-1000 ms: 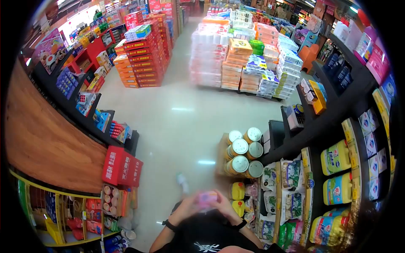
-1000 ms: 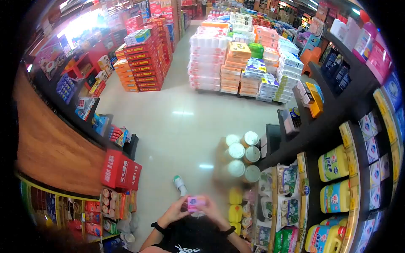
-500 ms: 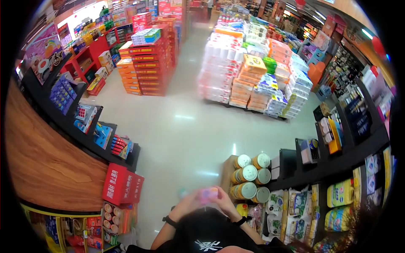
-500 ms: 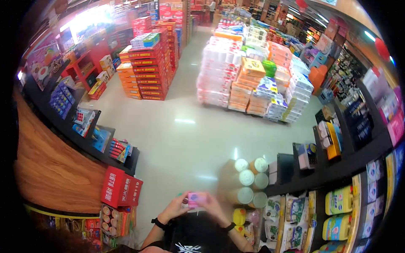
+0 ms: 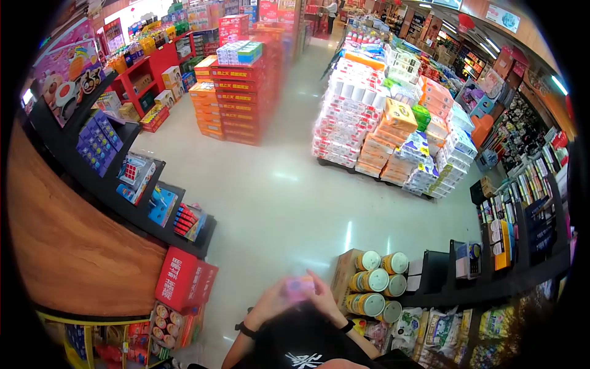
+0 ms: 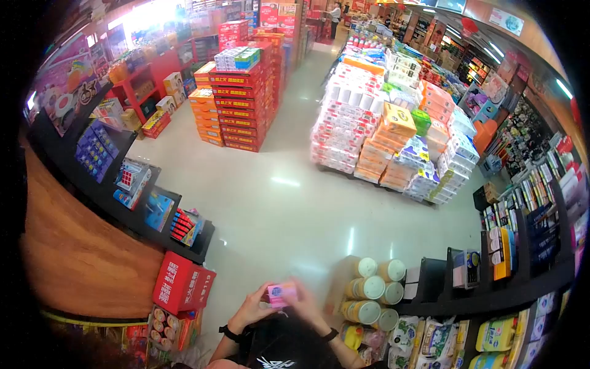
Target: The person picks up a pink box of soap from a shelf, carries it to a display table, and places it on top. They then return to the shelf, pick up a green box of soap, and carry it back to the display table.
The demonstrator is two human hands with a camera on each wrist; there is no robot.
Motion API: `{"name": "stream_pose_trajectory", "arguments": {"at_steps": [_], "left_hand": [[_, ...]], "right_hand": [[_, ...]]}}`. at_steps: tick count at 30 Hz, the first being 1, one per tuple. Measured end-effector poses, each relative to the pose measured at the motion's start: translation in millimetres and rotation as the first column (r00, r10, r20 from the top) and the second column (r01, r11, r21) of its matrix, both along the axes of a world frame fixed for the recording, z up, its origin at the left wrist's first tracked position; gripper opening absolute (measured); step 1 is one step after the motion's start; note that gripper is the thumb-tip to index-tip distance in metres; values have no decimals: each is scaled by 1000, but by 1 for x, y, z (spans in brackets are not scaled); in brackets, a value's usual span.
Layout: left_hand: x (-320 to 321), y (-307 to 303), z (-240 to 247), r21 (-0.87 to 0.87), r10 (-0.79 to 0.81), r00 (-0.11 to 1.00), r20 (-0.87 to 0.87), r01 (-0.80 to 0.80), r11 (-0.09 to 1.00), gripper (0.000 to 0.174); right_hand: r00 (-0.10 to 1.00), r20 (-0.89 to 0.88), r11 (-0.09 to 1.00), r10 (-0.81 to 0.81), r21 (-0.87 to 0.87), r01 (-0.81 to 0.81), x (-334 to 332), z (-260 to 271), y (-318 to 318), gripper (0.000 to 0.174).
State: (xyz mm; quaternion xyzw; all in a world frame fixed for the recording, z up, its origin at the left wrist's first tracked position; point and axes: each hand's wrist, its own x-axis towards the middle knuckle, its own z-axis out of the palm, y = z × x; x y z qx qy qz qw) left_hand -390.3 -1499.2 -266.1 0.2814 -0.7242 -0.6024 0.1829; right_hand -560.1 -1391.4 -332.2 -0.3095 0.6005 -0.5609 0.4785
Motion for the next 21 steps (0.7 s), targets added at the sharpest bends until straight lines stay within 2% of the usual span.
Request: {"name": "stream_pose_trajectory", "arguments": {"at_steps": [3, 6, 8, 11, 14, 17, 21], "left_hand": [[-9, -24, 2, 52, -25, 999, 26, 24, 998, 77], [-24, -53, -25, -111, -31, 1000, 4, 31, 993, 78], [-34, -71, -24, -24, -24, 1000, 18, 25, 999, 78], [-55, -105, -20, 30, -43, 997, 63, 41, 999, 76], [-79, -147, -7, 9, -72, 992, 102, 72, 997, 72], [-106, -187, 3, 28, -84, 994, 66, 82, 996, 71], [-136, -237, -11, -29, -75, 994, 74, 78, 997, 73]], "right_hand": [[997, 48, 998, -55, -11, 56, -5, -3, -21, 65], [992, 91, 996, -86, 14, 85, -15, 1, -48, 65], [993, 57, 994, -108, 40, 106, -25, 1, -66, 65], [994, 100, 999, -40, -23, 42, -48, -13, -102, 65], [993, 111, 1000, -29, 15, 27, -73, -26, -142, 65], [992, 130, 998, -3, 60, -5, -100, 4, -186, 66], [999, 45, 1000, 11, -23, -10, -135, 7, -239, 66]]}}
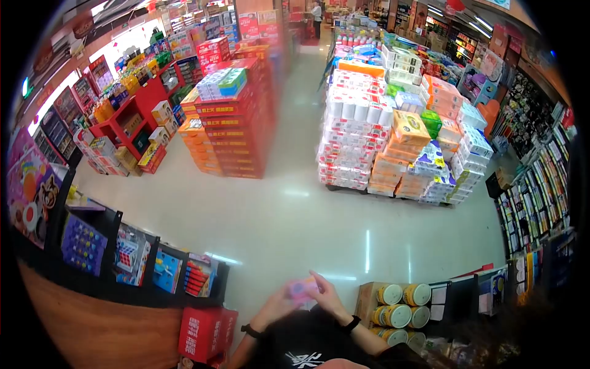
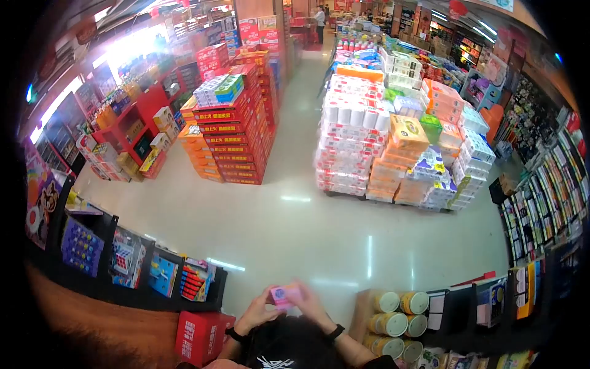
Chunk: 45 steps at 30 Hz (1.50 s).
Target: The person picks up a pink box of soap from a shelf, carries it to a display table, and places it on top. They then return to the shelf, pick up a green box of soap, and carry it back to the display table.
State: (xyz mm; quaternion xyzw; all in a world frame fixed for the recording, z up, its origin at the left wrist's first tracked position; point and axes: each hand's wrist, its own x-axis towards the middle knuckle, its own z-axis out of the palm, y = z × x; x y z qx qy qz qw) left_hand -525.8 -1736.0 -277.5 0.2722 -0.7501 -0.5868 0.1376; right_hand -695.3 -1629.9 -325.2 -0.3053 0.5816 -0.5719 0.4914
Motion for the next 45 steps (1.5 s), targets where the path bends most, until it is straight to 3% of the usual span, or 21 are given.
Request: {"name": "stream_pose_trajectory", "arguments": {"at_steps": [3, 9, 15, 21, 24, 28, 32, 35, 38, 42, 45], "left_hand": [[-20, -30, -5, 2, 9, 999, -54, -9, 1000, 75], [-48, -67, -12, -12, 63, 996, 62, -62, 998, 74], [-70, -109, -11, 35, 22, 997, 69, -25, 999, 71], [-96, -171, -29, -46, -21, 995, 101, 26, 999, 73], [-106, -208, -22, 34, -24, 1000, 2, 24, 999, 74], [-118, -269, -26, 109, -33, 998, 58, 26, 994, 72], [-123, -334, -25, 67, 14, 1000, -12, -13, 998, 72], [-122, -382, -42, 30, 45, 999, 12, -45, 999, 74], [-119, -427, -26, 8, 89, 996, 33, -89, 996, 77], [-115, -473, -31, -2, 123, 985, 122, -123, 992, 79], [-114, -498, -27, -31, 173, 985, 22, -172, 985, 77]], "right_hand": [[999, -29, 999, -23, -26, 22, -21, -8, -32, 65], [1000, -15, 999, 14, -32, -14, -55, -16, -74, 61], [1000, 28, 1000, -4, 0, 4, -75, -28, -112, 55], [998, 47, 998, -35, 52, 33, -99, -35, -164, 55], [998, 47, 998, -50, 52, 48, -106, -33, -201, 50], [1000, -4, 994, 1, 108, -1, -123, -31, -258, 56], [995, 81, 997, -60, 61, 55, -127, -33, -325, 55], [999, 40, 999, 34, 32, -35, -134, -32, -378, 54], [998, -55, 998, 43, 47, -40, -134, -47, -428, 54], [999, 5, 998, 42, 54, -42, -127, -29, -479, 53], [991, -28, 991, 129, 21, -129, -131, -27, -517, 54]]}}
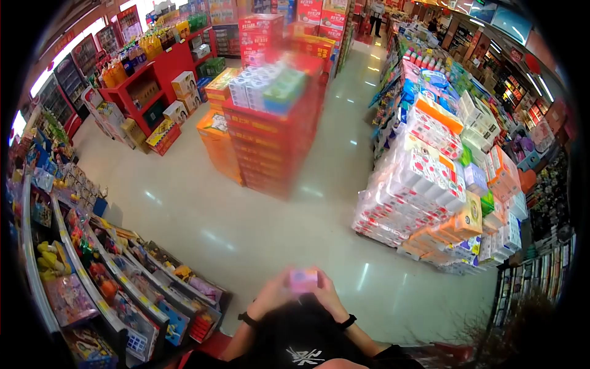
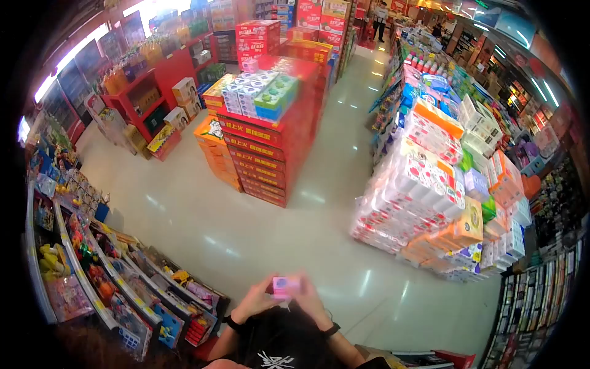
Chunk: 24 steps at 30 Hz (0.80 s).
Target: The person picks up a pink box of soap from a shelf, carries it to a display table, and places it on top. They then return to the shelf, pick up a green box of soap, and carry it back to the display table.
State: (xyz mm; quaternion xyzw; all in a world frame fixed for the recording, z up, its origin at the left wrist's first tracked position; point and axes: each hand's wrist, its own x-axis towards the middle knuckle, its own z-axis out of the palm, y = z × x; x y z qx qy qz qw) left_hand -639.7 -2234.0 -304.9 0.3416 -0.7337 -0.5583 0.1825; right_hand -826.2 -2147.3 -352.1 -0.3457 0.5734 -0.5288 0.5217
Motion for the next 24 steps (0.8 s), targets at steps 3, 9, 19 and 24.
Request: {"name": "stream_pose_trajectory", "arguments": {"at_steps": [3, 9, 19, 24], "left_hand": [[-4, -25, 2, 55, 11, 999, -45, -8, 998, 74], [-19, -99, 0, 140, 15, 999, 39, -21, 990, 73], [-81, -261, 18, 51, 69, 989, 128, -76, 996, 76], [-114, -324, 32, 98, 108, 988, 110, -119, 988, 81]], "right_hand": [[999, 3, 999, 38, 17, -38, -4, -9, -24, 55], [996, 94, 1000, -5, -13, 6, -21, -52, -94, 60], [986, 89, 983, 143, -130, -131, -89, -20, -274, 73], [978, -131, 976, 163, -127, -179, -119, -18, -336, 74]]}}
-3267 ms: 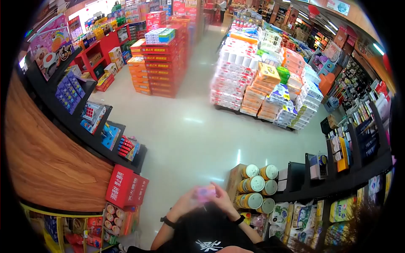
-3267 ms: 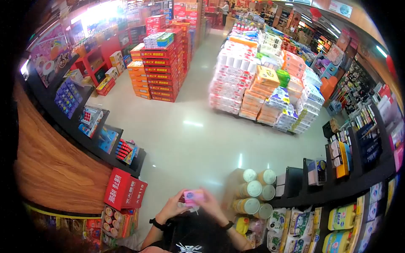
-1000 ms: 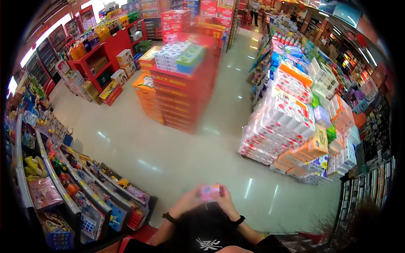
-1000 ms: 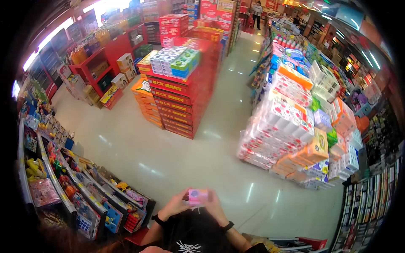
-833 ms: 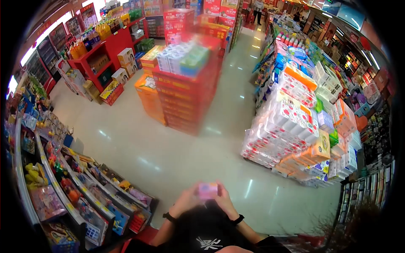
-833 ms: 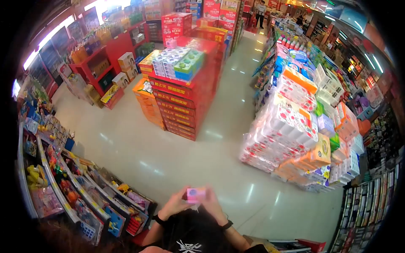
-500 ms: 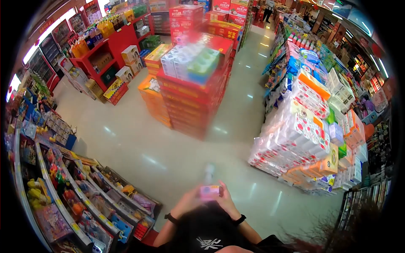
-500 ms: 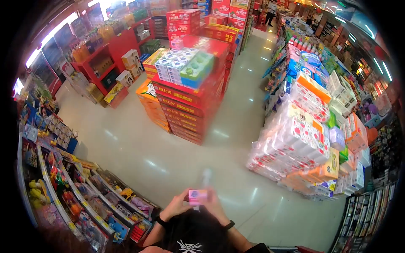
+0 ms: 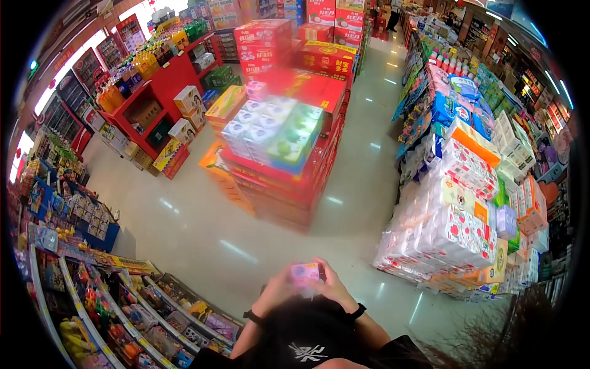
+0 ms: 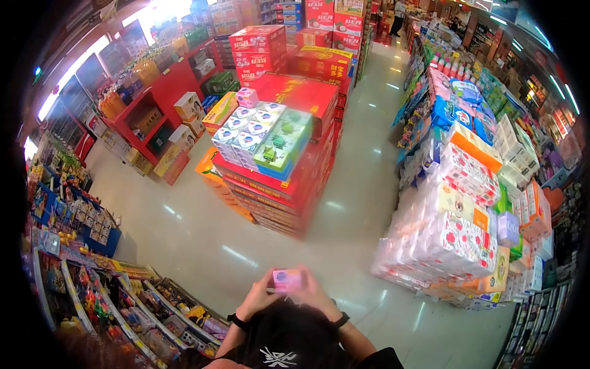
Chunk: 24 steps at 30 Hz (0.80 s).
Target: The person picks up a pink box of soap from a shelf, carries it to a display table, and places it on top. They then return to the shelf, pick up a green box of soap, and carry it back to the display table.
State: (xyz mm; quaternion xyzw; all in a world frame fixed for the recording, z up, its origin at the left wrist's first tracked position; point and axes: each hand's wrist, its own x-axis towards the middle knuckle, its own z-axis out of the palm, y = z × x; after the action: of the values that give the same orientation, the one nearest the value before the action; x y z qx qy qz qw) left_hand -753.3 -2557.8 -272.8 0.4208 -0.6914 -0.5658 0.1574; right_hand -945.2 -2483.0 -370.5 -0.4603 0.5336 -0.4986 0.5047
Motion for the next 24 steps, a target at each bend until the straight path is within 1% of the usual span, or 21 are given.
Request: {"name": "stream_pose_trajectory", "arguments": {"at_steps": [2, 3, 5, 8, 9, 11, 12, 14, 17, 18, 21, 22, 24], "left_hand": [[-4, -18, -2, -24, -9, 1000, 2, 9, 1000, 86], [-6, -27, -1, -38, -14, 1000, 0, 14, 999, 88], [-7, -50, 7, 1, -67, 997, -26, 67, 998, 91], [-6, -91, 24, 31, -132, 988, -79, 135, 990, 92], [-6, -105, 26, 41, -153, 983, -96, 158, 987, 92], [-4, -136, 8, -91, -191, 974, -123, 180, 979, 91], [0, -149, 3, -153, -213, 968, -135, 192, 969, 90], [5, -186, 9, -164, -267, 956, -118, 247, 955, 87], [12, -245, 27, -235, -385, 911, -147, 346, 908, 83], [14, -267, 31, -276, -424, 890, -165, 371, 887, 81], [27, -321, 44, -333, -480, 868, -130, 417, 846, 79], [27, -337, 50, -410, -473, 872, -128, 388, 825, 76], [30, -372, 57, -479, -472, 869, -150, 354, 803, 75]], "right_hand": [[997, -54, 999, 54, 4, -53, -11, 30, -22, 71], [997, -50, 998, 61, -8, -62, -12, 32, -30, 71], [996, -53, 996, 74, -40, -76, -17, 37, -50, 70], [995, -78, 993, 62, -91, -69, -15, 60, -83, 69], [993, -112, 992, 43, -114, -56, -14, 64, -96, 69], [985, -175, 988, -6, -153, -21, -9, 71, -119, 67], [986, -167, 991, -5, -134, -18, -6, 79, -132, 66], [987, -161, 994, -9, -108, -9, -3, 97, -163, 65], [910, -410, 991, -62, -130, 9, 5, 117, -206, 63], [899, -429, 985, -92, -172, 18, 8, 125, -223, 63], [861, -484, 962, -156, -271, 22, 20, 150, -267, 64], [847, -506, 957, -162, -291, 9, 23, 160, -284, 64], [808, -566, 946, -165, -321, -32, 26, 178, -317, 65]]}}
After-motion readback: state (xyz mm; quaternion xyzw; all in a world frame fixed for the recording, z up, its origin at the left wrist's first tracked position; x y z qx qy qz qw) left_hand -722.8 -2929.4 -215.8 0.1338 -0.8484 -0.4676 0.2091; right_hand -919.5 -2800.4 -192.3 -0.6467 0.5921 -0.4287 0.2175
